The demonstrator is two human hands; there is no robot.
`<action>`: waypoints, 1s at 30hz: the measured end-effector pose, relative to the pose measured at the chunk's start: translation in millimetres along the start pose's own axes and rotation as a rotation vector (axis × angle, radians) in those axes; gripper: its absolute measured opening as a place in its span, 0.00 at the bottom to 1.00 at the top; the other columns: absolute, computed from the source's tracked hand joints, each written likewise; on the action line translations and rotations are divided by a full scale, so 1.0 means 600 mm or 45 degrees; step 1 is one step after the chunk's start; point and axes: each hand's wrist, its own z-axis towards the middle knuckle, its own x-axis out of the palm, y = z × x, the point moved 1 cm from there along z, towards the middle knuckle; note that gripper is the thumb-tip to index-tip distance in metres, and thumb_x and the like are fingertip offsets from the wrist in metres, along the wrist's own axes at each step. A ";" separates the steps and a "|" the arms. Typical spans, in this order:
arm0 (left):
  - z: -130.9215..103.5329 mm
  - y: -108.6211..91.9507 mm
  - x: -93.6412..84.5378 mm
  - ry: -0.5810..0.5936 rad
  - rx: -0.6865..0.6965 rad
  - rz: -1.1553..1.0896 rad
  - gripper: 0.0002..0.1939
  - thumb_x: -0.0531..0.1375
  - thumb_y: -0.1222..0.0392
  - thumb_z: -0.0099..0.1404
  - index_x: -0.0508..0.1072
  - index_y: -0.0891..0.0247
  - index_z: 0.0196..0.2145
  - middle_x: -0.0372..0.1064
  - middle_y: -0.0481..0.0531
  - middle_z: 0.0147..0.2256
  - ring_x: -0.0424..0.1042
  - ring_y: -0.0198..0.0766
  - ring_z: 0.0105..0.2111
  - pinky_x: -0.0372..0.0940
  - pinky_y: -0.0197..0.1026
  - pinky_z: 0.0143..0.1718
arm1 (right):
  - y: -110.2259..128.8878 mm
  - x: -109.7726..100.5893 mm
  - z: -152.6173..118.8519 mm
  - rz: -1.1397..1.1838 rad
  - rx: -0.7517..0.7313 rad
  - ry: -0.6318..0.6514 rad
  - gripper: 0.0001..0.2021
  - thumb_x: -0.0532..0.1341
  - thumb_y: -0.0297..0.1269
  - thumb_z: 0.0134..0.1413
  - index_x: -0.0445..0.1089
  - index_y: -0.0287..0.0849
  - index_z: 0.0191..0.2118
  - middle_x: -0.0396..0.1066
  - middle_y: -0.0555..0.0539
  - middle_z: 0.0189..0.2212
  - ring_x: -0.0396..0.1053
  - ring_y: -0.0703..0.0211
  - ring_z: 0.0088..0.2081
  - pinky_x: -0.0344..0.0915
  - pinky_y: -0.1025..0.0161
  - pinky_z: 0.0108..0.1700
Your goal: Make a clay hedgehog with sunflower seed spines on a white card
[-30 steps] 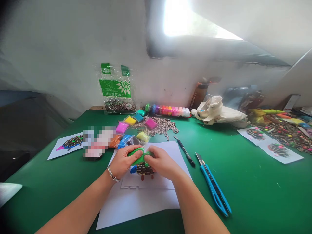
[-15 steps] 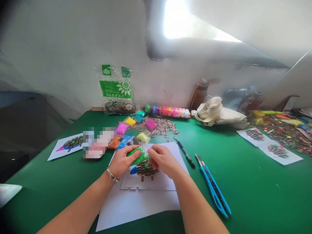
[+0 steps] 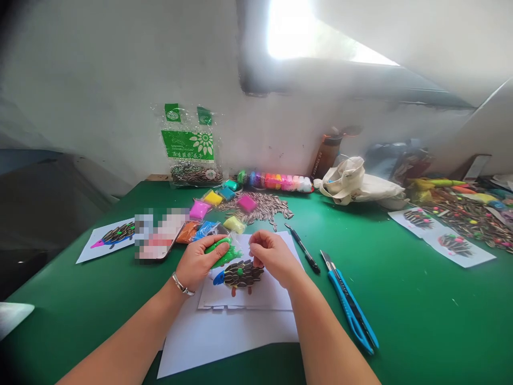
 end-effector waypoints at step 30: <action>0.005 0.013 0.001 0.030 -0.075 -0.104 0.26 0.64 0.45 0.52 0.76 0.68 0.41 0.74 0.59 0.40 0.72 0.52 0.41 0.68 0.49 0.43 | -0.016 0.003 0.005 -0.202 -0.076 -0.066 0.07 0.58 0.37 0.49 0.71 0.40 0.30 0.71 0.49 0.22 0.72 0.59 0.27 0.70 0.65 0.31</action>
